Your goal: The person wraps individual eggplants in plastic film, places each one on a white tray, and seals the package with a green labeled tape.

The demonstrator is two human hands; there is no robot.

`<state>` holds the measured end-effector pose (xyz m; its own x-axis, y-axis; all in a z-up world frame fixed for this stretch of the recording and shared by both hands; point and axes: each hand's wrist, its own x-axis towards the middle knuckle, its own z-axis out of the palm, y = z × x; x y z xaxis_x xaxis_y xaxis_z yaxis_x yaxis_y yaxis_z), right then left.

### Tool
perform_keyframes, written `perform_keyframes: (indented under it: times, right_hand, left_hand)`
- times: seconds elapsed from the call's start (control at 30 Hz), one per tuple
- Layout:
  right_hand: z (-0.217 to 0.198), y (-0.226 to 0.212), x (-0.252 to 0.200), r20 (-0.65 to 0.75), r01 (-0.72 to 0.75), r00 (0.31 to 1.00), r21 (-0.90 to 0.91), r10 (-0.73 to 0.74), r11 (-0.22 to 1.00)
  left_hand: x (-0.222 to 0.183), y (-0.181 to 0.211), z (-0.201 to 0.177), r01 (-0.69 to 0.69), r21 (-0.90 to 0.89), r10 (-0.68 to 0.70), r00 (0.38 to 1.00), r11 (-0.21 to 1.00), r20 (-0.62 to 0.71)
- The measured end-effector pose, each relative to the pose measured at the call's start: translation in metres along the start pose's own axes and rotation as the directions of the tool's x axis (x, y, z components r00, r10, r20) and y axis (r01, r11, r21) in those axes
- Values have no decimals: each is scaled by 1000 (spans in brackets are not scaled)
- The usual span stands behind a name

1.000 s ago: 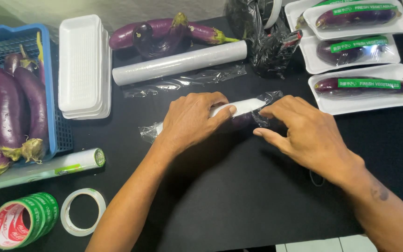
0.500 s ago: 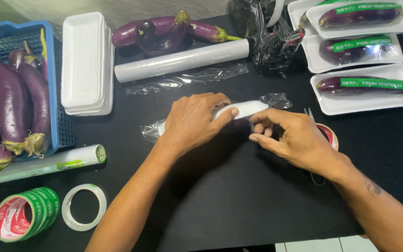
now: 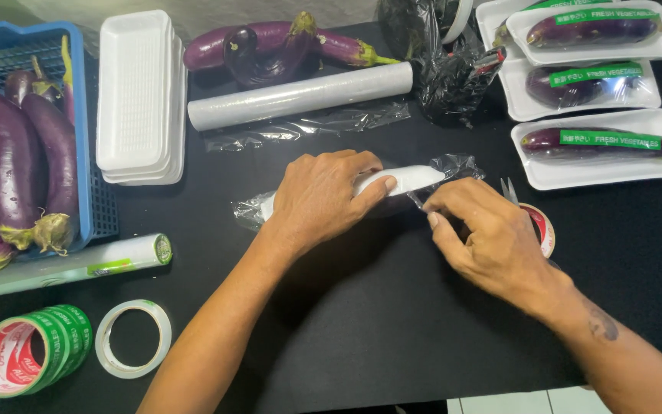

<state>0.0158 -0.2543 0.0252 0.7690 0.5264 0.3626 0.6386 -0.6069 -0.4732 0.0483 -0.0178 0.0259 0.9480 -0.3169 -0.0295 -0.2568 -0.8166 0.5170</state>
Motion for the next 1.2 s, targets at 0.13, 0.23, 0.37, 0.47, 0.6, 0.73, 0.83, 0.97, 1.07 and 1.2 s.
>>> perform_keyframes:
  times: [0.13,0.23,0.37,0.47,0.6,0.73,0.83,0.97,1.07,1.2]
  right_hand:
    - [18,5,-5,-95,-37,995,-78,30,996]
    - [22,10,-7,-136,-93,987,-54,85,994]
    - [21,10,-14,-170,-4,985,-200,-31,980]
    - [21,15,-20,-195,84,969,-321,-152,944]
    - [13,10,-13,-239,152,941,-329,-238,932]
    - [3,-3,3,-244,94,959,-208,-144,974]
    - [-2,2,8,-229,61,970,-84,-79,995]
    - [-14,11,13,-71,152,986,6,-151,988]
    - [-20,10,20,2,48,999,70,-48,996]
    - [-28,9,32,212,-306,933,40,291,951]
  left_hand:
    - [-1,0,0,10,-6,-10,1000,1000,21]
    - [-2,1,-3,-57,-80,52,996,995,-73]
    - [-5,0,-1,-97,-44,92,992,994,-91]
    - [-5,0,-1,-120,-12,118,988,993,-98]
    - [-7,0,0,-147,31,150,984,989,-99]
    - [-8,0,2,-155,20,156,982,988,-108]
    - [-8,-4,9,-168,18,169,980,986,-104]
    - [-6,-10,20,-228,145,249,957,963,-149]
    - [-6,-10,19,-243,145,264,952,959,-153]
    - [-5,-10,18,-230,113,244,961,967,-133]
